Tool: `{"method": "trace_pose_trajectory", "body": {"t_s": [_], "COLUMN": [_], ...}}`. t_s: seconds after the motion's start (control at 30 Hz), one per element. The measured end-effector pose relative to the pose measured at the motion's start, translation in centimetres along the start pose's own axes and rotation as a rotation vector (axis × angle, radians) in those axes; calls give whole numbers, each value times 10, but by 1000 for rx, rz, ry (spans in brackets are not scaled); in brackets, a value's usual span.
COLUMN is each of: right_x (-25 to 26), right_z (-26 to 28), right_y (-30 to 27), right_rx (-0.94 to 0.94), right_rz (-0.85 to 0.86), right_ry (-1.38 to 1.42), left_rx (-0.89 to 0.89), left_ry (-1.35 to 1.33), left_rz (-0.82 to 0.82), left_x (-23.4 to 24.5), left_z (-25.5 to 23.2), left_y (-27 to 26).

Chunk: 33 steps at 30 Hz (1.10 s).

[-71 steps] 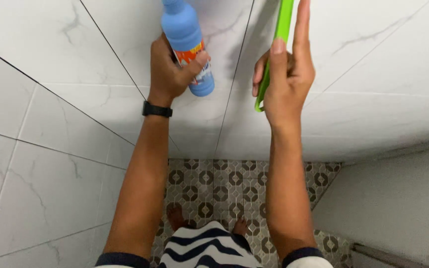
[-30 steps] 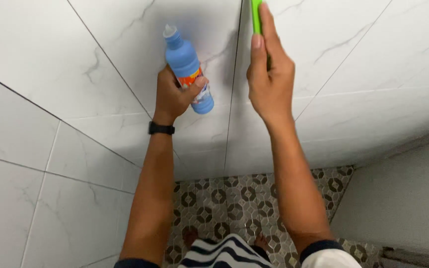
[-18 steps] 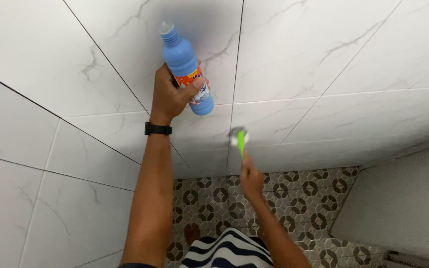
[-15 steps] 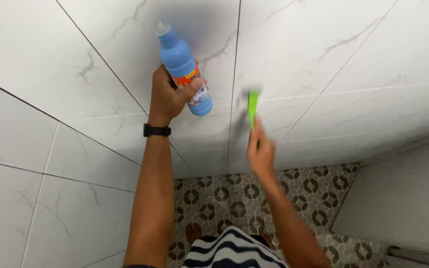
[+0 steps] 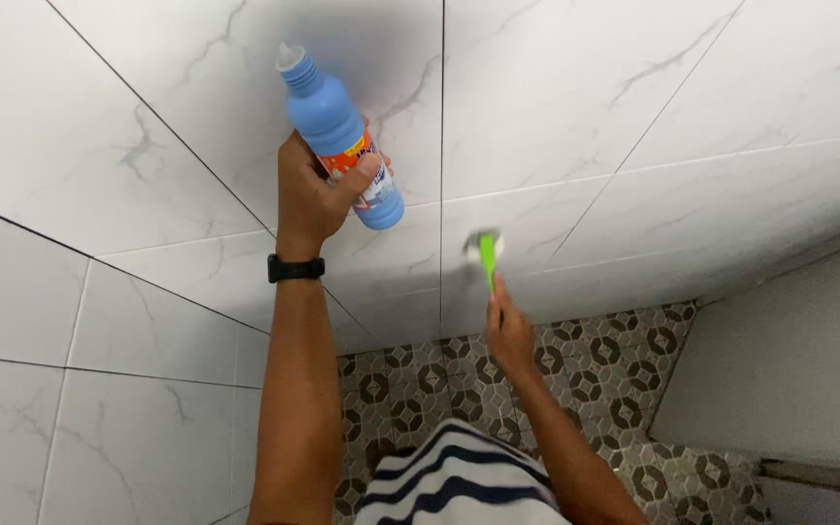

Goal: The person is scrubbing wall tiles with a brush and cleaning solution.

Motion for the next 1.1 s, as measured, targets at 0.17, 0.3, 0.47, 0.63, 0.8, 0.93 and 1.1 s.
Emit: {"method": "trace_pose_trajectory", "body": {"t_s": [0.17, 0.3, 0.47, 0.63, 0.8, 0.93, 1.1], "right_x": [13, 88, 113, 43, 96, 188, 170], "right_z": [41, 184, 217, 55, 112, 227, 198], "right_y": [22, 82, 108, 46, 68, 121, 115], "right_rx": [-146, 183, 302, 11, 54, 302, 204], "right_rz": [35, -34, -20, -9, -123, -226, -195], "right_ry": [87, 397, 537, 365, 317, 260, 172], "left_rx": [-10, -74, -14, -94, -92, -92, -71], "left_ry": [-5, 174, 216, 257, 260, 300, 209], "left_rz": [-8, -32, -39, -10, -6, 18, 21], "left_x": [0, 7, 10, 5, 7, 8, 5], "left_z": [7, -2, -4, 4, -3, 2, 3], "left_y": [1, -1, 3, 0, 3, 0, -1]}}
Point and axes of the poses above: each hand's wrist, its own y-axis towards the middle knuckle, its own x-axis out of the back of the hand, z = x × y, the point moved 10 cm from there along y, towards the middle knuckle, and after that the axes turned 4 degrees about y, right-handed, at the moved point
